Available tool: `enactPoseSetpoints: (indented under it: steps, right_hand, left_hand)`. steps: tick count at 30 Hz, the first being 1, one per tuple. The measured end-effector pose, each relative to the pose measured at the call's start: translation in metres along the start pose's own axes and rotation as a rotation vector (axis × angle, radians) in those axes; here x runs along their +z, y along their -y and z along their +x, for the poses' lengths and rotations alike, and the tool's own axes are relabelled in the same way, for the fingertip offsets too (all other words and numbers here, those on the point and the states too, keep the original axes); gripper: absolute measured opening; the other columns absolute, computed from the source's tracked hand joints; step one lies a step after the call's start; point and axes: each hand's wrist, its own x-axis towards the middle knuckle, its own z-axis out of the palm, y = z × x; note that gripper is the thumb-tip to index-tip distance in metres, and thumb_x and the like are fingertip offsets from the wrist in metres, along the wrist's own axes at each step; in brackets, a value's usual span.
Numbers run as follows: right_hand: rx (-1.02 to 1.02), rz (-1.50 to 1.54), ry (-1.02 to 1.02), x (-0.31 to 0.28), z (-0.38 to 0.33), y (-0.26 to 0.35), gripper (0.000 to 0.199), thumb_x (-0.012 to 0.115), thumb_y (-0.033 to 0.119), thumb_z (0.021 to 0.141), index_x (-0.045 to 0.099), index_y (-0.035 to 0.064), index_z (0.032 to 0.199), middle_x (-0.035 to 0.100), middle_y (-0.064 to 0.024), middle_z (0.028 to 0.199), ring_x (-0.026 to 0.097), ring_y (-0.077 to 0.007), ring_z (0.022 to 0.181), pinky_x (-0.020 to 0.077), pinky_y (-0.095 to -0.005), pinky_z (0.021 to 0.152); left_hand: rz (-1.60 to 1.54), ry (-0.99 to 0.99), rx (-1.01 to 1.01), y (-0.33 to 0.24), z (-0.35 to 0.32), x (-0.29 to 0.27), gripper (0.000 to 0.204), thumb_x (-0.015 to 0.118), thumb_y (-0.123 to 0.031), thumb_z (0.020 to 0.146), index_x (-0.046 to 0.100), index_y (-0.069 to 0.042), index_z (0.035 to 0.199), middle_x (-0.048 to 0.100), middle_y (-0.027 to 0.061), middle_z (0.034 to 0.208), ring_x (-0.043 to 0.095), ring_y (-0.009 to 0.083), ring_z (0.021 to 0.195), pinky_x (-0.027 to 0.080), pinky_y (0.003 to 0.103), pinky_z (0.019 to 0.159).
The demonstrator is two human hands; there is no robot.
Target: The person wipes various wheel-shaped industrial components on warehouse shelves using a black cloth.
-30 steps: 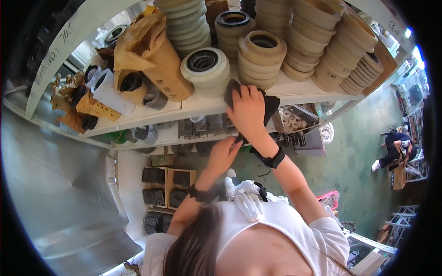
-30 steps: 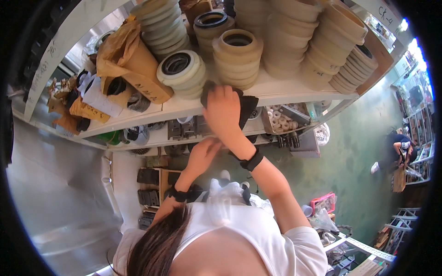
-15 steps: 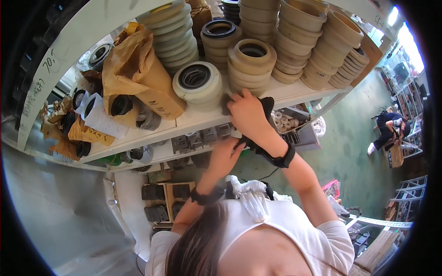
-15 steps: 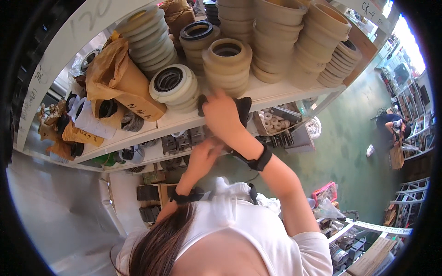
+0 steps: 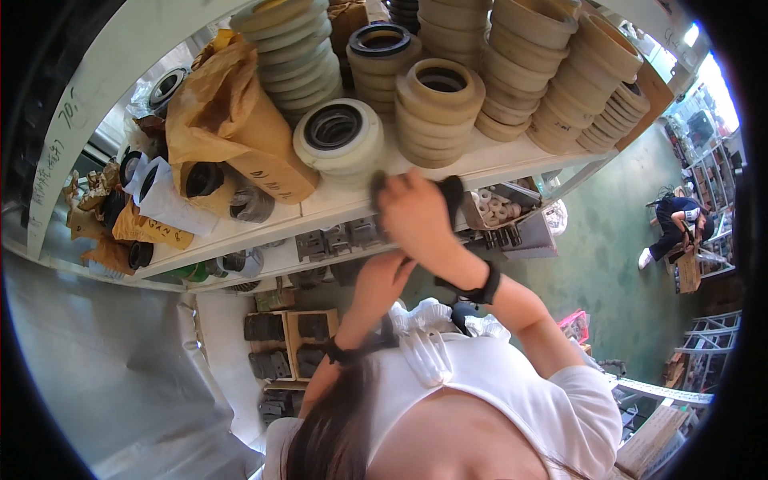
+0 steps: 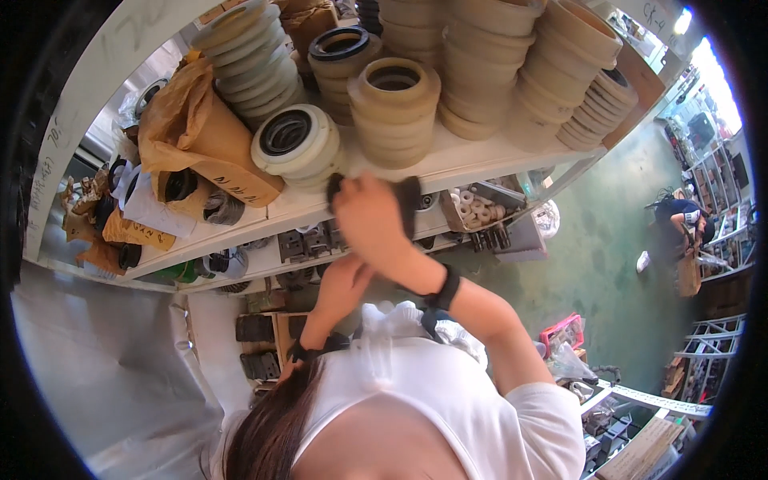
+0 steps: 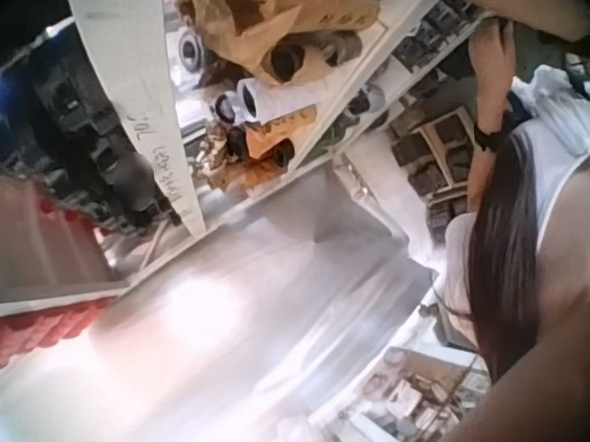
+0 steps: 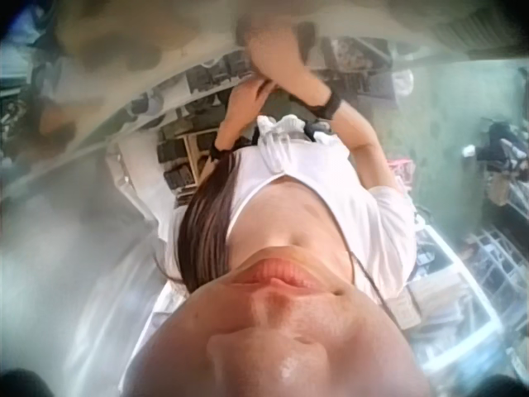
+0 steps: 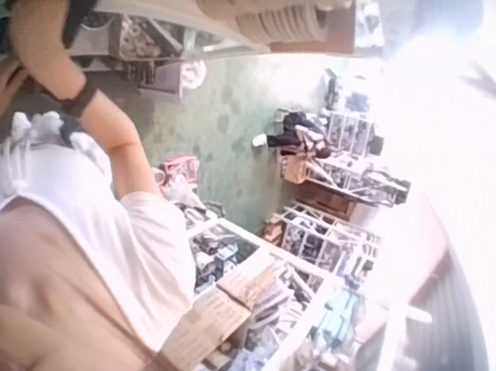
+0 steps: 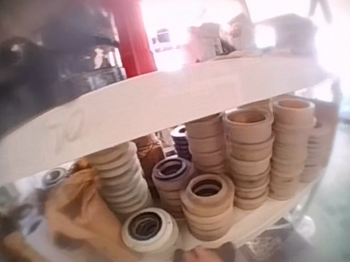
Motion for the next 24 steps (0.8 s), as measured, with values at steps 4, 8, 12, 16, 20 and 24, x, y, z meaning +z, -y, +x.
enactPoseSetpoints:
  steps: [4, 8, 12, 16, 20, 24]
  right_hand:
    - [-0.05, 0.16, -0.053, 0.001, 0.003, -0.004, 0.018, 0.064, 0.017, 0.056, 0.055, 0.0065, 0.066, 0.049, -0.0047, 0.078, 0.047, -0.0227, 0.081, 0.0456, -0.0301, 0.061]
    - [-0.054, 0.193, 0.092, -0.023, -0.014, -0.052, 0.02, 0.067, 0.017, 0.056, 0.057, 0.0081, 0.07, 0.051, -0.0038, 0.083, 0.048, -0.0241, 0.086, 0.0474, -0.0323, 0.062]
    - [0.068, 0.093, 0.09, -0.052, -0.035, -0.131, 0.018, 0.067, 0.016, 0.057, 0.059, 0.0073, 0.071, 0.055, -0.0039, 0.084, 0.051, -0.0239, 0.081, 0.0472, -0.0328, 0.06]
    - [0.036, 0.199, 0.046, -0.059, -0.053, -0.17, 0.023, 0.068, 0.012, 0.057, 0.06, 0.0051, 0.078, 0.053, -0.0044, 0.084, 0.049, -0.0249, 0.082, 0.0465, -0.0341, 0.061]
    - [-0.059, 0.218, 0.066, -0.058, -0.053, -0.173, 0.025, 0.068, 0.012, 0.057, 0.058, 0.0046, 0.078, 0.052, -0.005, 0.084, 0.048, -0.0251, 0.082, 0.0461, -0.0338, 0.061]
    - [-0.13, 0.316, 0.024, -0.058, -0.064, -0.18, 0.029, 0.068, 0.011, 0.055, 0.058, 0.0049, 0.083, 0.052, -0.0051, 0.09, 0.048, -0.0259, 0.086, 0.046, -0.034, 0.063]
  left_hand:
    - [-0.007, -0.143, -0.159, 0.0, -0.003, 0.009, 0.017, 0.053, -0.016, 0.08, 0.057, -0.002, 0.088, 0.057, 0.0174, 0.084, 0.054, 0.0359, 0.077, 0.043, 0.04, 0.066]
    - [0.04, -0.161, -0.023, -0.021, 0.02, 0.042, 0.017, 0.054, -0.017, 0.08, 0.057, -0.001, 0.084, 0.056, 0.0162, 0.078, 0.053, 0.0356, 0.074, 0.042, 0.041, 0.064]
    - [0.126, -0.031, -0.004, -0.045, 0.046, 0.081, 0.017, 0.052, -0.017, 0.079, 0.056, -0.002, 0.086, 0.056, 0.0161, 0.081, 0.052, 0.0353, 0.073, 0.042, 0.041, 0.065]
    - [0.151, -0.053, -0.051, -0.055, 0.061, 0.119, 0.015, 0.053, -0.018, 0.079, 0.053, -0.003, 0.081, 0.054, 0.0139, 0.077, 0.053, 0.0345, 0.071, 0.041, 0.042, 0.062]
    - [0.183, -0.163, -0.177, -0.06, 0.054, 0.144, 0.014, 0.053, -0.017, 0.079, 0.052, -0.003, 0.08, 0.054, 0.0138, 0.075, 0.053, 0.034, 0.069, 0.041, 0.043, 0.061]
    - [0.139, -0.373, -0.348, -0.076, 0.027, 0.157, 0.016, 0.053, -0.018, 0.079, 0.049, -0.002, 0.077, 0.052, 0.014, 0.067, 0.052, 0.0339, 0.066, 0.04, 0.042, 0.057]
